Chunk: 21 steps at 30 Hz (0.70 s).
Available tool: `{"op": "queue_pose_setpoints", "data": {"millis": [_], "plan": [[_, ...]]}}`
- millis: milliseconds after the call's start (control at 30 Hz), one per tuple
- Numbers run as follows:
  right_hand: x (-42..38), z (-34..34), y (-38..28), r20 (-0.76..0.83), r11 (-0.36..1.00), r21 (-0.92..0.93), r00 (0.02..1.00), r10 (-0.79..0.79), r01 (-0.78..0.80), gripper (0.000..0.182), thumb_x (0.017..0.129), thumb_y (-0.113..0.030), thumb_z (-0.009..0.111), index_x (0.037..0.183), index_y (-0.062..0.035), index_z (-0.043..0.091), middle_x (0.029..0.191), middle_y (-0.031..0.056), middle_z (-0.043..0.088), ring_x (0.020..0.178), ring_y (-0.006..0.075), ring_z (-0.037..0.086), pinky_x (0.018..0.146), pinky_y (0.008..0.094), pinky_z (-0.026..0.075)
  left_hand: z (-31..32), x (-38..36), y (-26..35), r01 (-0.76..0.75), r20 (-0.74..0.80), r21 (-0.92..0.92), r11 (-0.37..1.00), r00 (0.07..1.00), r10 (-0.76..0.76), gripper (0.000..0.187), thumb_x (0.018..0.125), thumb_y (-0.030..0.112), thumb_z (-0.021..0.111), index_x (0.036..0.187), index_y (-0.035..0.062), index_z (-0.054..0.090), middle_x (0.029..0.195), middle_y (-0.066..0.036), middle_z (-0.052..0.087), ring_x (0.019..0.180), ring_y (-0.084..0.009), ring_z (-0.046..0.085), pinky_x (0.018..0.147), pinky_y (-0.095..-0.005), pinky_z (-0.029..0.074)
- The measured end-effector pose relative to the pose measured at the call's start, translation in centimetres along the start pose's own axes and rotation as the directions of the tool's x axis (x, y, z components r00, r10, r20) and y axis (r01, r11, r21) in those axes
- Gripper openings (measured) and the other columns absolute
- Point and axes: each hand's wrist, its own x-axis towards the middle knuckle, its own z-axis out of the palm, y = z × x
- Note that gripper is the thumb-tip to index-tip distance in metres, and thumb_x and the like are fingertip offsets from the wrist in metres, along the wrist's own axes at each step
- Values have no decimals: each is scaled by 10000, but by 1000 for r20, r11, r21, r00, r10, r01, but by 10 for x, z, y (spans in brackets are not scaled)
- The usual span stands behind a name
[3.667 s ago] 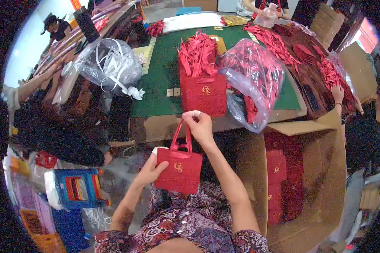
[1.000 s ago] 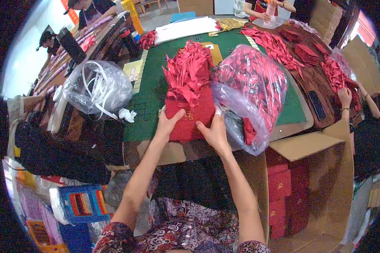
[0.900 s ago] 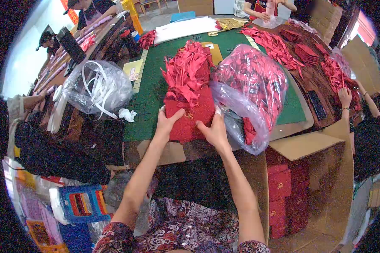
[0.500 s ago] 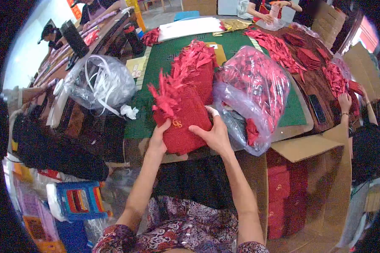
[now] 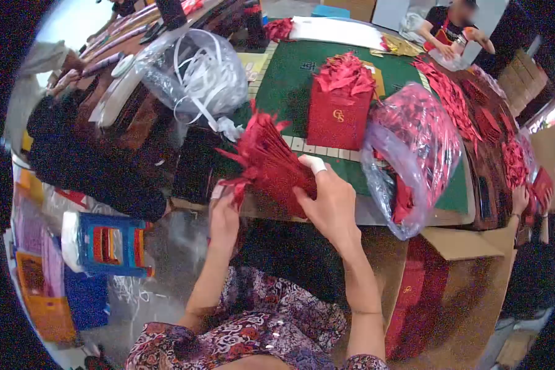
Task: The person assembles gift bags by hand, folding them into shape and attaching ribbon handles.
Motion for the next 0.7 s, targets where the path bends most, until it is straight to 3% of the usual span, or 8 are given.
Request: {"op": "queue_pose_setpoints", "data": {"millis": [100, 167, 233, 300, 367, 467, 600, 700], "plan": [[3, -4, -5, 31, 997, -65, 998, 47, -45, 489, 752, -89, 775, 1214, -73, 616, 1097, 166, 694, 966, 318, 695, 835, 370, 546, 8, -14, 14, -293, -150, 442, 848, 908, 392, 523, 941, 31, 550, 1446, 23, 415, 1447, -159, 461, 1306, -236, 474, 1117, -380, 373], [3, -12, -8, 113, 983, -185, 993, 43, -22, 503, 748, -91, 776, 1227, -103, 621, 1066, 164, 694, 940, 337, 688, 811, 384, 543, 17, -18, 28, -322, -82, 592, 739, 888, 452, 621, 921, -1, 574, 1491, -11, 325, 1488, -171, 407, 1353, -258, 427, 1139, -394, 340], [3, -15, -9, 123, 984, -179, 992, 26, -3, 513, 742, -86, 778, 1230, -116, 624, 1047, 161, 694, 920, 349, 683, 803, 389, 543, 32, -17, 34, -597, 315, 684, 420, 761, 567, 675, 892, -29, 613, 1491, -28, 303, 1500, -165, 394, 1370, -265, 414, 1142, -397, 331], [2, -18, -8, 143, 986, -169, 990, 16, 9, 534, 738, -103, 791, 1243, -110, 619, 1052, 158, 695, 926, 341, 687, 800, 386, 542, 37, 0, 31, -686, 518, 591, 424, 726, 452, 775, 825, 30, 727, 1485, -24, 324, 1513, -169, 386, 1390, -285, 394, 1151, -411, 312], [-1, -19, -3, 147, 991, -135, 989, 23, -3, 560, 731, -106, 800, 1260, -114, 617, 1056, 161, 695, 929, 336, 691, 797, 384, 542, 52, 17, 36, -753, 705, 614, 235, 658, 267, 992, 732, 154, 845, 1516, -16, 262, 1522, -184, 372, 1403, -303, 375, 1163, -433, 291], [-3, -22, 3, 152, 994, -105, 988, 30, -14, 610, 718, -110, 817, 1293, -122, 613, 1069, 168, 694, 937, 326, 698, 792, 376, 543, 81, 41, 45, -819, 813, 573, 35, 573, 108, 1244, 605, 264, 930, 1550, 1, 164, 1541, -208, 333, 1422, -324, 344, 1175, -444, 266], [-4, -22, 8, 132, 997, -56, 990, 52, -45, 645, 706, -117, 843, 1309, -105, 615, 1100, 174, 696, 952, 304, 708, 809, 358, 550, 96, 68, 40, -774, 814, 577, 260, 570, -110, 1410, 512, 332, 971, 1568, 33, 86, 1540, -224, 296, 1416, -349, 325, 1175, -433, 264], [-8, -22, 13, 93, 997, -38, 993, 72, -68, 666, 694, -132, 862, 1306, -71, 608, 1129, 171, 694, 980, 291, 705, 838, 355, 548, 100, 72, 41, -749, 769, 638, 177, 614, -176, 1429, 502, 333, 974, 1570, 37, 73, 1489, -207, 337, 1393, -355, 342, 1173, -428, 264]]}}
